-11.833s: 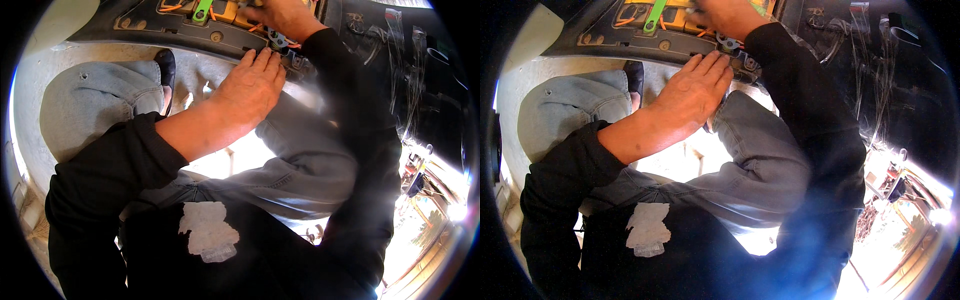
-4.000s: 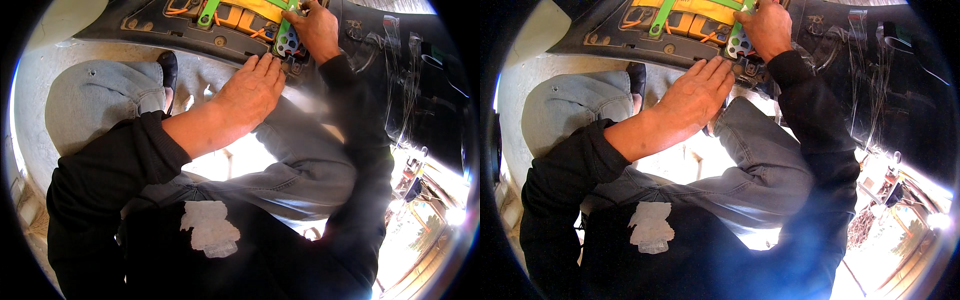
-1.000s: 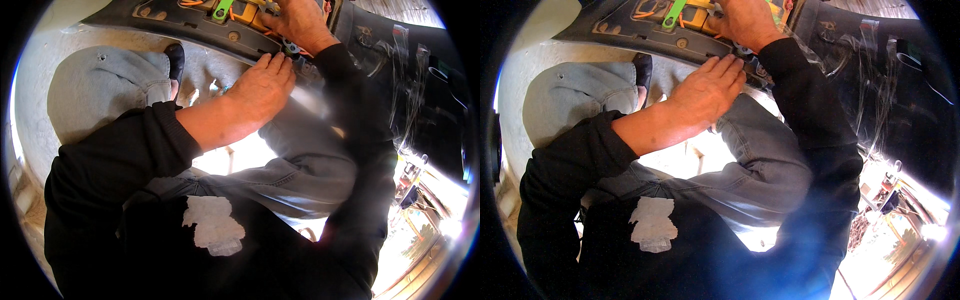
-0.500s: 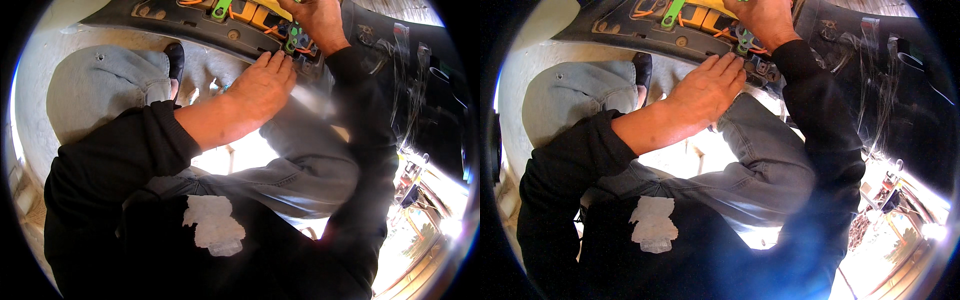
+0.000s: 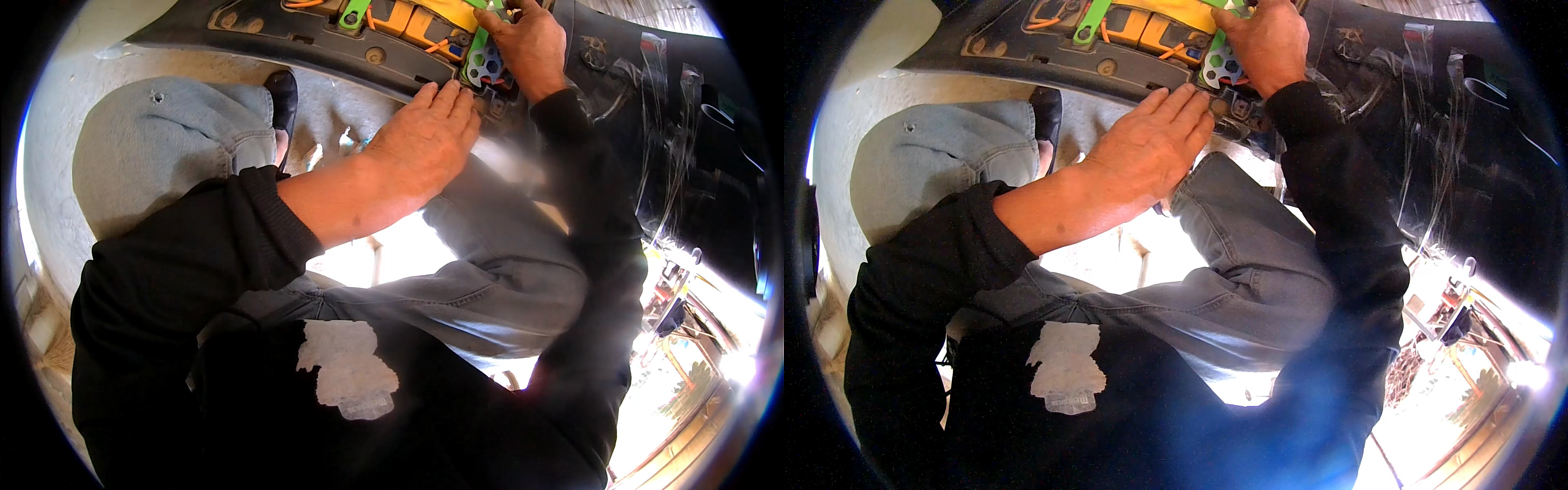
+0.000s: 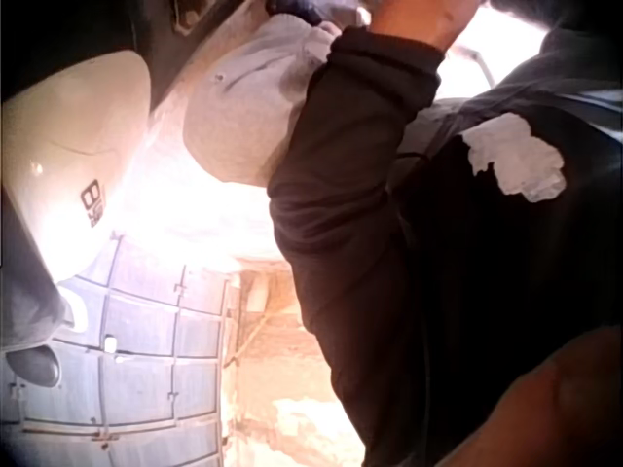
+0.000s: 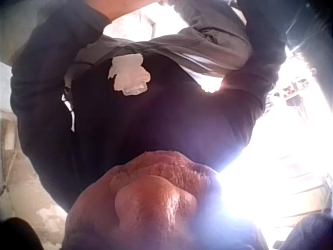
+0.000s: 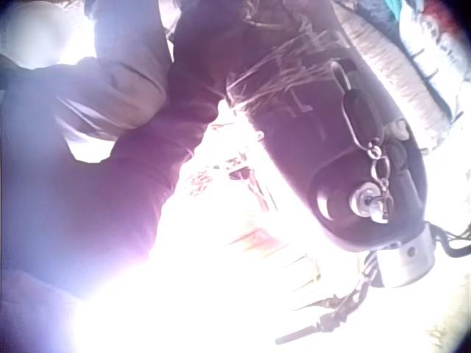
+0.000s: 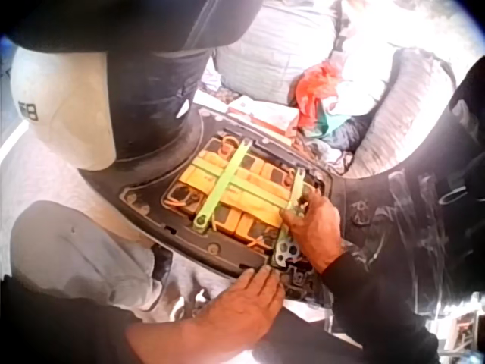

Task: The person uses a wrench to tighten the nuts on the terminals of a scooter battery pack. They systematically move from one terminal to the next, ensuring each connection is secure.

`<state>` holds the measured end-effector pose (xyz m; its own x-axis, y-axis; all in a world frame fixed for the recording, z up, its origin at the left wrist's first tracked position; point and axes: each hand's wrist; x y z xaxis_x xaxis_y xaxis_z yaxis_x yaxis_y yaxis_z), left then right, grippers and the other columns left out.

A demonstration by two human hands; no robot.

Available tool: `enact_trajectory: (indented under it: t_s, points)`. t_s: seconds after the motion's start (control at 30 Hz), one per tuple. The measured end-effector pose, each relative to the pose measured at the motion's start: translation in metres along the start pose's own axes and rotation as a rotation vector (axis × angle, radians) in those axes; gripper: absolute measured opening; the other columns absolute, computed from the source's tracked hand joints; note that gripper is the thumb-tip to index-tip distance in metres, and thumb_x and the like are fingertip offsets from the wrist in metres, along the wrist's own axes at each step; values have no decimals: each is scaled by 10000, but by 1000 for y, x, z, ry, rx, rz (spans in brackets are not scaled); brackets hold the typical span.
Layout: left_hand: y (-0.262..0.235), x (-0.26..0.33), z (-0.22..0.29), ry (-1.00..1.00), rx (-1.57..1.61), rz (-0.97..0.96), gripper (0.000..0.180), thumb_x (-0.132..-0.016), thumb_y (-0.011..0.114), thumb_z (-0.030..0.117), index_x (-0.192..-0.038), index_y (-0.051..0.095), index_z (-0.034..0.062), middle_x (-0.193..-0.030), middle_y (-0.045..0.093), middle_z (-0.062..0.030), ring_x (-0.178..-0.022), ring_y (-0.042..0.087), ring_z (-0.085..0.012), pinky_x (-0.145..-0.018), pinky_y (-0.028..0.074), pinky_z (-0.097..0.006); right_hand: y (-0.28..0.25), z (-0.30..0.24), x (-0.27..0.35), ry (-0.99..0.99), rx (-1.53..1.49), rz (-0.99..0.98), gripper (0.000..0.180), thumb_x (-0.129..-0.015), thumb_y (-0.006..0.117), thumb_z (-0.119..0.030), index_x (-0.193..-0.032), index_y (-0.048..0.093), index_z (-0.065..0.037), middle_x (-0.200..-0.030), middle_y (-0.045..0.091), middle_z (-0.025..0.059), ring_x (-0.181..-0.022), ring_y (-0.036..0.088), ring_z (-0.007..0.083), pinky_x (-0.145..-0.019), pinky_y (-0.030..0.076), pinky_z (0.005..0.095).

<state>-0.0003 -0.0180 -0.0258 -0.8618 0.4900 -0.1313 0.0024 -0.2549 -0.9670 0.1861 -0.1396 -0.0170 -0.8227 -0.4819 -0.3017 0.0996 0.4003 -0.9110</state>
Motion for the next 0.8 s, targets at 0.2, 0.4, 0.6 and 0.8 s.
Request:
enact_trajectory:
  t_s: [0.2, 0.4, 0.6, 0.8]
  points:
    - [-1, 1, -1, 6, -5, -3, 934, -690, 845, 362, -1398, 488, -131, -1457, 499, -295, -1405, 458, -405, -1172, 359, -464, -3, 1, 5, 123, 88, -39, 445, -803, 809, -260, -1055, 695, 89, -941, 702, 308, -897, 693, 450, -792, 540, 498]
    - [-3, -1, 0, 7, -8, -15, 775, -791, 768, 295, -1386, 506, -126, -1445, 514, -294, -1396, 470, -406, -1167, 367, -466, 1, 2, 10, 110, 17, 20, 434, -805, 802, -240, -1045, 699, 106, -935, 702, 314, -889, 693, 453, -790, 536, 499]
    - [-2, 1, 0, 0, 0, 20, 673, -838, 712, 235, -1375, 520, -123, -1437, 521, -294, -1394, 472, -403, -1166, 364, -465, -2, -5, 7, 232, -12, -80, 425, -803, 801, -230, -1019, 697, 120, -865, 696, 310, -831, 695, 454, -739, 538, 485]
    - [-1, 0, 0, -1, 23, 16, 664, -853, 689, 228, -1386, 507, -123, -1448, 511, -294, -1397, 469, -401, -1170, 355, -471, 7, 4, 5, 103, -111, -87, 432, -807, 807, -256, -997, 697, 115, -909, 687, 313, -852, 686, 453, -751, 538, 484]
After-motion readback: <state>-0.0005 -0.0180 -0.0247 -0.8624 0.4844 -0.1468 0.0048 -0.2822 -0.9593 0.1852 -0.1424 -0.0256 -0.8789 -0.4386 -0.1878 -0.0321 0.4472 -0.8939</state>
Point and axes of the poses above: each hand's wrist, its own x-axis away from the middle knuckle, its own y-axis out of the palm, z = x × y
